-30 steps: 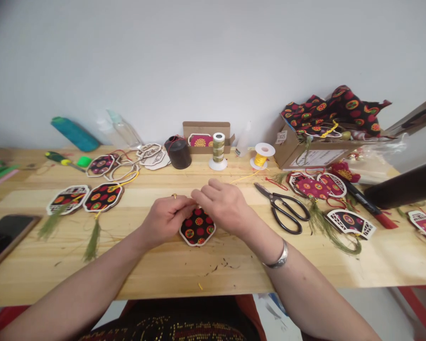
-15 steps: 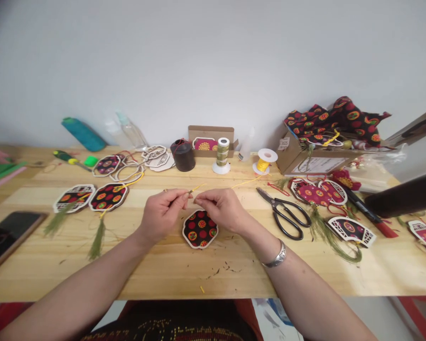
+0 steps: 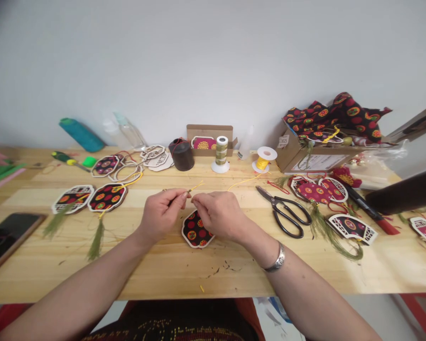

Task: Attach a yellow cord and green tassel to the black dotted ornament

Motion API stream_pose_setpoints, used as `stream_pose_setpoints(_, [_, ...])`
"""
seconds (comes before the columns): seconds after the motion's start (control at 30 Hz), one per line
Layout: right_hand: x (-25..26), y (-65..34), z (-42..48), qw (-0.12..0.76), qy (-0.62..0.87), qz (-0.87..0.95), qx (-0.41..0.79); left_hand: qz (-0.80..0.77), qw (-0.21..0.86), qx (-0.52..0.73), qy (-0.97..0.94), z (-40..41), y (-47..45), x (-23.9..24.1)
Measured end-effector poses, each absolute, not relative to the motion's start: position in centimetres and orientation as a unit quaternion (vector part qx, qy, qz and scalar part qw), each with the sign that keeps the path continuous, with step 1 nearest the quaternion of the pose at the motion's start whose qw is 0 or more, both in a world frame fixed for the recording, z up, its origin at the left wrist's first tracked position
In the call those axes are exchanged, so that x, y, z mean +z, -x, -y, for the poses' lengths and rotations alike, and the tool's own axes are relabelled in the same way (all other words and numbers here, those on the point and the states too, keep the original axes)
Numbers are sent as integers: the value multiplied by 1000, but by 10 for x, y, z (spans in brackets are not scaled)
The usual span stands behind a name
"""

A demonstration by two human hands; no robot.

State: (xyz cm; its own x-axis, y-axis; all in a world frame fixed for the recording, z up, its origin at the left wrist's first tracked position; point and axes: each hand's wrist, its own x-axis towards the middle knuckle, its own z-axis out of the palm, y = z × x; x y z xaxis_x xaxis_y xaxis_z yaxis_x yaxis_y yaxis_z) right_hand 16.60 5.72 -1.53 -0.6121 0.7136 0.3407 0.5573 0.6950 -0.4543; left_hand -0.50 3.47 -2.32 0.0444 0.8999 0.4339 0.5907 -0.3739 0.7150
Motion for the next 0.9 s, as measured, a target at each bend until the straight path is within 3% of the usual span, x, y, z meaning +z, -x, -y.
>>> stream_pose_setpoints(0.3, [-15, -168, -57, 232, 336, 908, 94, -541, 182, 446, -690, -34, 5, -26])
stream_pose_setpoints(0.67, [-8, -171, -55, 255, 209, 923, -197, -512, 148, 362, -765, -35, 7, -27])
stream_pose_setpoints(0.8, [-1, -176, -58, 284, 195, 921, -184, -468, 181, 343, -794, -33, 6, -27])
stream_pose_setpoints(0.9, [-4, -181, -66, 295, 220, 923, -109, -438, 208, 349, -802, -33, 4, -26])
